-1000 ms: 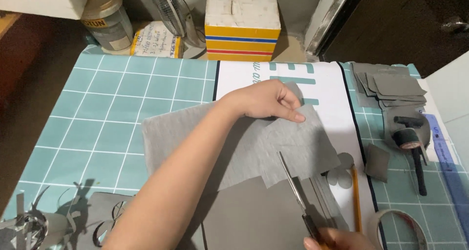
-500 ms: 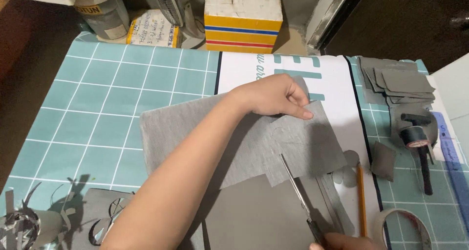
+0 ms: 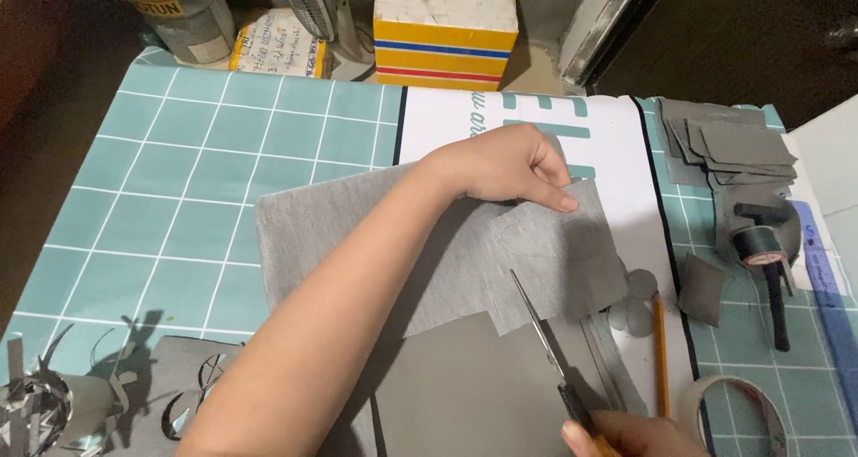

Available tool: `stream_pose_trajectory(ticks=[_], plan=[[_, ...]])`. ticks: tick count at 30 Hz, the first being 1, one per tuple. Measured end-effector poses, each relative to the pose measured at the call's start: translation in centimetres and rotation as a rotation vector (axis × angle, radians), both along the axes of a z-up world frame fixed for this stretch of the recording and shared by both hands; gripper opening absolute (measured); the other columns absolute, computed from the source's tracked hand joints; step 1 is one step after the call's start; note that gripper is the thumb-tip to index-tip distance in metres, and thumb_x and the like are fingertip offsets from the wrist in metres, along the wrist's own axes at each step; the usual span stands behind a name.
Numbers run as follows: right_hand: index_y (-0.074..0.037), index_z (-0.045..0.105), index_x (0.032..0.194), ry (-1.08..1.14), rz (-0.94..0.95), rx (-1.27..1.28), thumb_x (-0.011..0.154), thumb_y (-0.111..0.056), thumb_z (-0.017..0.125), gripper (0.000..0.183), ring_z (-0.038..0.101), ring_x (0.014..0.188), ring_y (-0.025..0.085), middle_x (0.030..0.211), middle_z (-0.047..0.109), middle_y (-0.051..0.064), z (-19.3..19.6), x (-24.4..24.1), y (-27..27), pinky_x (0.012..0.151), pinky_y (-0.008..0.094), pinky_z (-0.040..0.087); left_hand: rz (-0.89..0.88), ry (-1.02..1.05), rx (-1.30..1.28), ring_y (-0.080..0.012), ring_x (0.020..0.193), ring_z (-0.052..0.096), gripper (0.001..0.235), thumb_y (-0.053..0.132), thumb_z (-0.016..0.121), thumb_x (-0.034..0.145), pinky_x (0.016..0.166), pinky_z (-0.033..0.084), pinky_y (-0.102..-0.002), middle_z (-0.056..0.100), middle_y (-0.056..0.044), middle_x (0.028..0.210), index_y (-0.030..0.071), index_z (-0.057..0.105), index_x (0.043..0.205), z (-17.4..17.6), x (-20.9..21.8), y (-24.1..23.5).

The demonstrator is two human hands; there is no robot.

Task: Tracing a flower-shaped template onto a piece of grey material and then cutting it out using scissors on a cutting mat.

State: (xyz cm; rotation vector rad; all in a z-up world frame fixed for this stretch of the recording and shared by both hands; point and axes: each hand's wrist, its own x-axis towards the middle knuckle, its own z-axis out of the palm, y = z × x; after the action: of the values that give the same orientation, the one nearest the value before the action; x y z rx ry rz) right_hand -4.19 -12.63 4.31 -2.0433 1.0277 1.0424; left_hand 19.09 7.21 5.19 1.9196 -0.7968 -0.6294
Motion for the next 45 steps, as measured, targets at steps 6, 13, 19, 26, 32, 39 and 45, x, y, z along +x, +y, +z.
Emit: stream_pose_trajectory(ticks=[6, 13, 19, 26, 32, 39, 45], plan=[[-0.017, 0.088, 0.114, 0.033, 0.129, 0.003, 0.087, -0.029, 0.084, 0.030, 0.071, 0.117, 0.016, 0.113, 0.088, 0.003, -0.5, 1.1, 0.0, 0.110, 0.029, 0.041, -0.015, 0.002, 0.014, -0.0087, 0.071, 0.053, 0.021, 0.034, 0.083, 0.085, 0.069, 0.042, -0.024, 0.062, 0.008, 0.073, 0.017, 0.076, 0.075, -0.2, 0.3, 0.0], [-0.017, 0.078, 0.092, 0.028, 0.331, -0.025, 0.093, -0.051, 0.063, 0.037, 0.070, 0.086, 0.012, 0.086, 0.078, 0.000, 1.1, 1.7, 1.6, 0.087, 0.025, 0.047, 0.008, 0.027, 0.032, -0.0087, 0.079, 0.059, 0.018, 0.035, 0.082, 0.083, 0.075, 0.046, -0.025, 0.069, 0.008, 0.082, 0.017, 0.079, 0.081, 0.3, 0.0, 0.0], [-0.014, 0.071, 0.078, -0.012, 0.390, 0.018, 0.097, -0.059, 0.055, 0.052, 0.068, 0.066, 0.013, 0.068, 0.072, 0.001, 1.0, 2.1, 1.8, 0.072, 0.025, 0.051, 0.001, 0.027, 0.032, -0.0079, 0.073, 0.054, 0.018, 0.035, 0.083, 0.084, 0.072, 0.044, -0.024, 0.066, 0.009, 0.076, 0.018, 0.078, 0.079, 0.1, 0.1, -0.1], [-0.017, 0.073, 0.078, -0.001, 0.459, -0.101, 0.095, -0.065, 0.053, 0.055, 0.069, 0.066, 0.009, 0.067, 0.074, -0.003, 1.7, 2.2, 2.9, 0.071, 0.022, 0.051, 0.014, 0.044, 0.044, -0.0079, 0.074, 0.056, 0.020, 0.035, 0.082, 0.084, 0.072, 0.045, -0.024, 0.066, 0.008, 0.077, 0.017, 0.077, 0.079, 0.6, 0.0, 0.0], [0.000, 0.051, 0.070, -0.318, 0.081, 0.498, 0.103, -0.030, 0.067, 0.047, 0.053, 0.046, 0.027, 0.059, 0.048, 0.015, -1.9, 1.8, 1.0, 0.046, 0.038, 0.039, -0.007, 0.020, 0.007, -0.0071, 0.071, 0.054, 0.022, 0.034, 0.083, 0.085, 0.072, 0.044, -0.024, 0.064, 0.009, 0.073, 0.017, 0.074, 0.074, -0.1, 0.5, -0.2], [0.003, 0.055, 0.066, -0.373, 0.122, 0.408, 0.103, -0.029, 0.070, 0.051, 0.051, 0.044, 0.026, 0.054, 0.046, 0.014, -1.6, 2.0, 1.7, 0.046, 0.039, 0.041, -0.011, 0.031, 0.014, -0.0075, 0.069, 0.049, 0.024, 0.035, 0.083, 0.085, 0.068, 0.039, -0.023, 0.058, 0.008, 0.070, 0.017, 0.072, 0.073, -0.1, 0.6, -0.1], [0.000, 0.055, 0.074, -0.357, 0.094, 0.465, 0.106, -0.030, 0.064, 0.045, 0.050, 0.052, 0.027, 0.066, 0.050, 0.014, -0.4, 3.5, 2.9, 0.057, 0.038, 0.041, -0.012, 0.024, -0.014, -0.0064, 0.066, 0.048, 0.026, 0.033, 0.083, 0.086, 0.068, 0.040, -0.023, 0.058, 0.010, 0.067, 0.018, 0.070, 0.070, -0.4, 0.7, -0.1]])
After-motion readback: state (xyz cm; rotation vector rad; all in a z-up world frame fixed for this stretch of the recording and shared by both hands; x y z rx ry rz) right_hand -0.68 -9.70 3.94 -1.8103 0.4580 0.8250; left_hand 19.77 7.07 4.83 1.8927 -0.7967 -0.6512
